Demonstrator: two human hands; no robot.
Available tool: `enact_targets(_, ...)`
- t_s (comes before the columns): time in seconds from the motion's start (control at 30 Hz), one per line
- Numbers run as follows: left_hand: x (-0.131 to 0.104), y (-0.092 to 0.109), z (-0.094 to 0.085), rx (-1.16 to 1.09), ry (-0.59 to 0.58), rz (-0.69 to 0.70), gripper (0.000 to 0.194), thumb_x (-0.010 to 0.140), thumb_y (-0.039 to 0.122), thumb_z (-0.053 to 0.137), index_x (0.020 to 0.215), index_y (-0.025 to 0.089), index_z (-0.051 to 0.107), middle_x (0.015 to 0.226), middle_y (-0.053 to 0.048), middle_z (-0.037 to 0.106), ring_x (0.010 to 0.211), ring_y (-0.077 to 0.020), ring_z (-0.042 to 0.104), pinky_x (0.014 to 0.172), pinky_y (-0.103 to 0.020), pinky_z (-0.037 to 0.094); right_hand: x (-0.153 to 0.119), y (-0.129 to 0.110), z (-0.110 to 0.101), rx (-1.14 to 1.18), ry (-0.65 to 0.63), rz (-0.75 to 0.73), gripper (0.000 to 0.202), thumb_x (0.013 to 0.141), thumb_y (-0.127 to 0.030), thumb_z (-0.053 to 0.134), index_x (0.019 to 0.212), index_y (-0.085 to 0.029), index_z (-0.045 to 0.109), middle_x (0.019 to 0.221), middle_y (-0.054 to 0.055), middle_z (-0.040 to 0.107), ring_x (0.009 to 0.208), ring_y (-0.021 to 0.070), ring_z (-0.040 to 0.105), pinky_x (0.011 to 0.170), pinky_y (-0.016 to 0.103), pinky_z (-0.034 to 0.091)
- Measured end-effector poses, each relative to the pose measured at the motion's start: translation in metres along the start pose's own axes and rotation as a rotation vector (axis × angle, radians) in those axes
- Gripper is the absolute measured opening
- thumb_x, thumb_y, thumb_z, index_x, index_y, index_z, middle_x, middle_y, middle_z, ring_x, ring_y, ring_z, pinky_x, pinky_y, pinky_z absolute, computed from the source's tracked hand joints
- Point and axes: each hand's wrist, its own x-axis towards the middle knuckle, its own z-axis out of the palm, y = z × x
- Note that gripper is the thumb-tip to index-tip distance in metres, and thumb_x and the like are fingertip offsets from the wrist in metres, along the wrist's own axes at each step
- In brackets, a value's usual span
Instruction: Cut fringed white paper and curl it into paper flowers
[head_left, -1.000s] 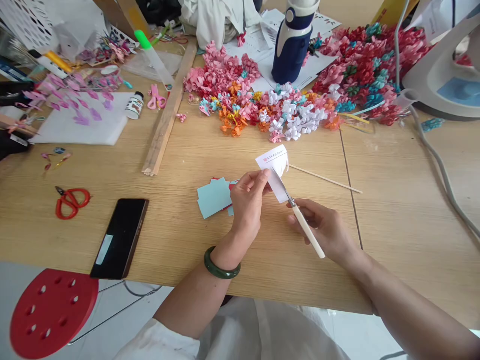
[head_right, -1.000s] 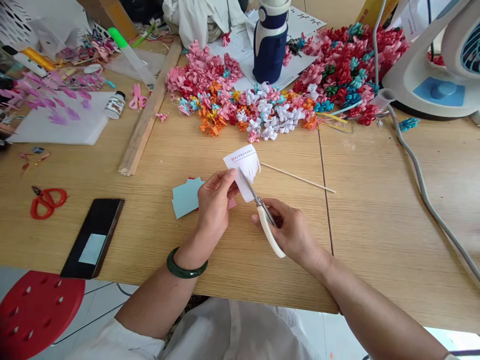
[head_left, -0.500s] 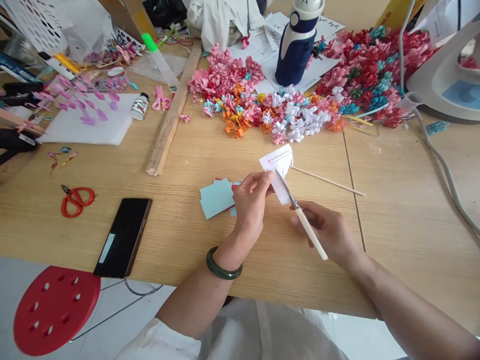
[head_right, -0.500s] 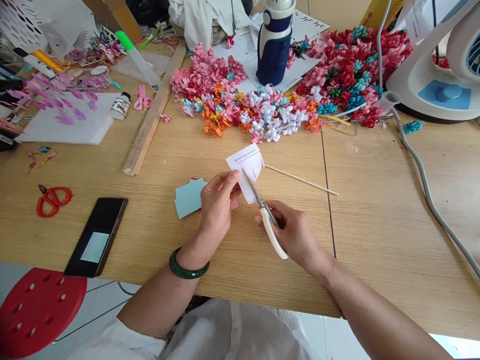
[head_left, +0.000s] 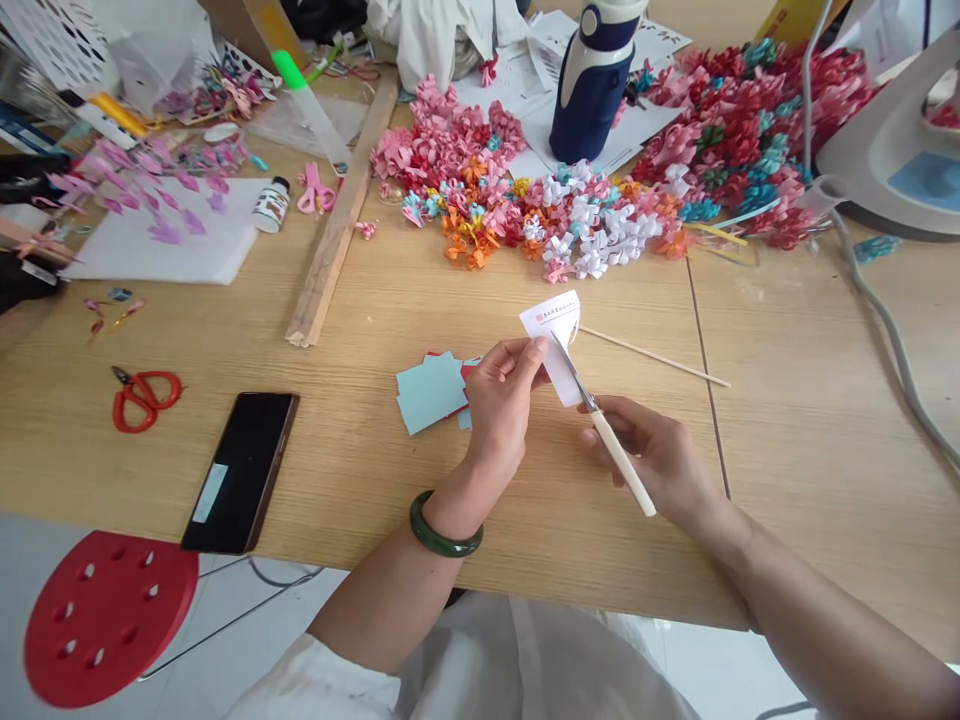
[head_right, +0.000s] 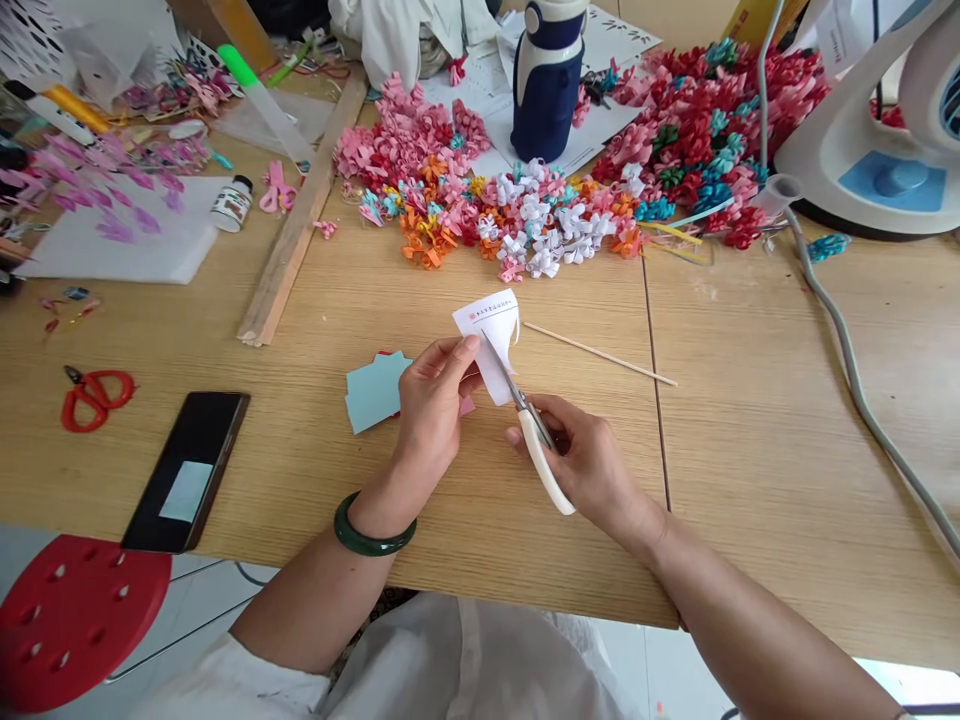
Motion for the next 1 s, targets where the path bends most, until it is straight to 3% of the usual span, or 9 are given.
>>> enact_targets(0.27,-0.004,0.000,0.002,0.053,-0.011,-0.014,0.029,0.075,0.047,0.079,0.073,0.021,0.068,0.077,-0.001,0.072,0.069,-0.0148,0.067,0.055,-0.023,0.046,0.001,0.010,0.001,0.054,0.036,-0.011,0.051,0.084,-0.052,0.071,0.121,-0.017,0.066,0.064,-0.004,0.050,0.052,0.0097,0.044,0.044,0.024,0.037)
enact_targets(0.57,-0.005,0.000,0.003,0.054,-0.011,-0.050,0.030,0.075,0.048,0.078,0.074,0.021,0.068,0.078,-0.002,0.073,0.074,-0.0184,0.071,0.058,-0.026,0.048,0.002,0.006,0.000,0.058,0.041,-0.003,0.047,0.083,-0.052,0.071,0.113,-0.016,0.069,0.059,-0.006,0.045,0.047,0.0082,0.038,0.041,0.024,0.033)
enact_targets(0.73,-0.002,0.000,0.000,0.009,-0.027,-0.015,0.028,0.076,0.046,0.079,0.077,0.020,0.069,0.079,-0.001,0.074,0.077,-0.0173,0.072,0.063,-0.025,0.053,0.003,0.007,-0.001,0.103,-0.016,-0.002,0.046,0.083,-0.049,0.072,0.115,-0.017,0.065,0.064,-0.004,0.048,0.054,0.0093,0.043,0.045,0.023,0.037)
enact_targets(1.0,0.011,0.015,-0.009,-0.168,-0.018,-0.043,0.031,0.074,0.044,0.080,0.085,0.018,0.067,0.091,-0.005,0.077,0.080,-0.0190,0.075,0.070,-0.028,0.057,0.001,-0.013,-0.005,0.101,-0.143,0.049,0.045,0.080,-0.051,0.072,0.106,-0.014,0.065,0.064,-0.004,0.045,0.059,0.0102,0.040,0.048,0.023,0.039)
